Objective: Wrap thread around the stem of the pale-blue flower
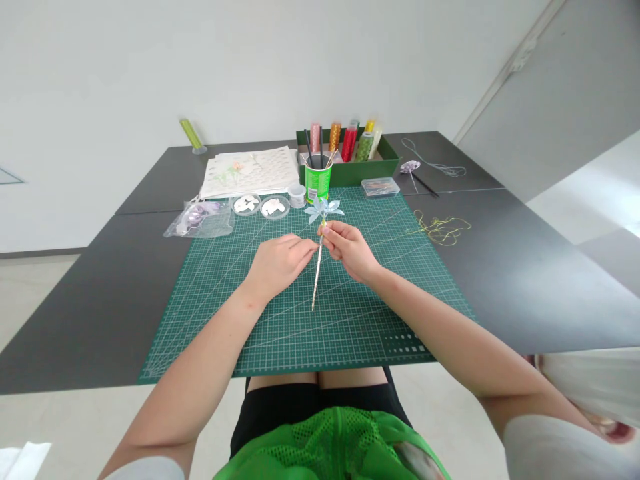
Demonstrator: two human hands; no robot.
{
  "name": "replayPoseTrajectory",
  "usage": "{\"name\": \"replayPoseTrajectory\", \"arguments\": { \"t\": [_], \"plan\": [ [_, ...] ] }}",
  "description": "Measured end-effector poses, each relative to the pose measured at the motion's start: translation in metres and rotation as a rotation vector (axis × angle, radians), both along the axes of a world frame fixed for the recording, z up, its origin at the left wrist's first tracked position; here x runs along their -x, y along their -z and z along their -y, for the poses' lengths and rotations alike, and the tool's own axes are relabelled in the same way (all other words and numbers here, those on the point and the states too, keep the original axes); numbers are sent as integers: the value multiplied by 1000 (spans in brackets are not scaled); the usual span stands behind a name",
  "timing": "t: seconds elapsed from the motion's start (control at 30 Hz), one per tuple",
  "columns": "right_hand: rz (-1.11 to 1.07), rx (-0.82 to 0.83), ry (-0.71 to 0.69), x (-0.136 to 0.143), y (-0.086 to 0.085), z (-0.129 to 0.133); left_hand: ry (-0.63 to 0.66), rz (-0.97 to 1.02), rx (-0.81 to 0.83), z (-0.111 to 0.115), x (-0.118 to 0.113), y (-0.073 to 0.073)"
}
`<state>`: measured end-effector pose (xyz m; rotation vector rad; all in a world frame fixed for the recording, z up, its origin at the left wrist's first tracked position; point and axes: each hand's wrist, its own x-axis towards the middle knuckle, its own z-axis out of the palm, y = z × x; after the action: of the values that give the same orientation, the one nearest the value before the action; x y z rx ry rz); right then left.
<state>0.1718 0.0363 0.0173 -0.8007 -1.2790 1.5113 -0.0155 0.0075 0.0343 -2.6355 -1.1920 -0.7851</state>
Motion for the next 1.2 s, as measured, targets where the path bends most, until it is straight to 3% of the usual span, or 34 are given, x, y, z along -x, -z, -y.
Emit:
{"name": "replayPoseTrajectory", "arguments": {
  "t": [0.13, 0.57, 0.67, 0.73, 0.83, 0.9, 0.97, 1.03, 1.2],
  "plan": [
    [29, -42, 13, -1, -4, 2, -31, 29, 9, 1, -1, -1],
    [62, -54, -34, 0, -1, 2, 106, -98, 17, 3, 0, -7],
    [12, -4, -33, -1, -2, 2, 24, 65, 124, 5, -5, -5],
    [-39, 9, -27, -2, -5, 2, -52, 337, 278, 5, -10, -1],
    [-75, -4, -6, -2, -10, 4, -35, 814, 686, 1, -17, 5],
    [-82, -26, 50, -1, -10, 4, -33, 986, 953, 0, -21, 8],
    [-87, -42, 130, 1, -8, 5, -38, 1084, 1097, -1, -23, 9],
    [-78, -43, 196, 3, -5, 4, -25, 1116, 1092, 1, -25, 9],
    [-49, -55, 228, 9, 1, 6, -20, 986, 832, 4, -26, 11]
  ]
}}
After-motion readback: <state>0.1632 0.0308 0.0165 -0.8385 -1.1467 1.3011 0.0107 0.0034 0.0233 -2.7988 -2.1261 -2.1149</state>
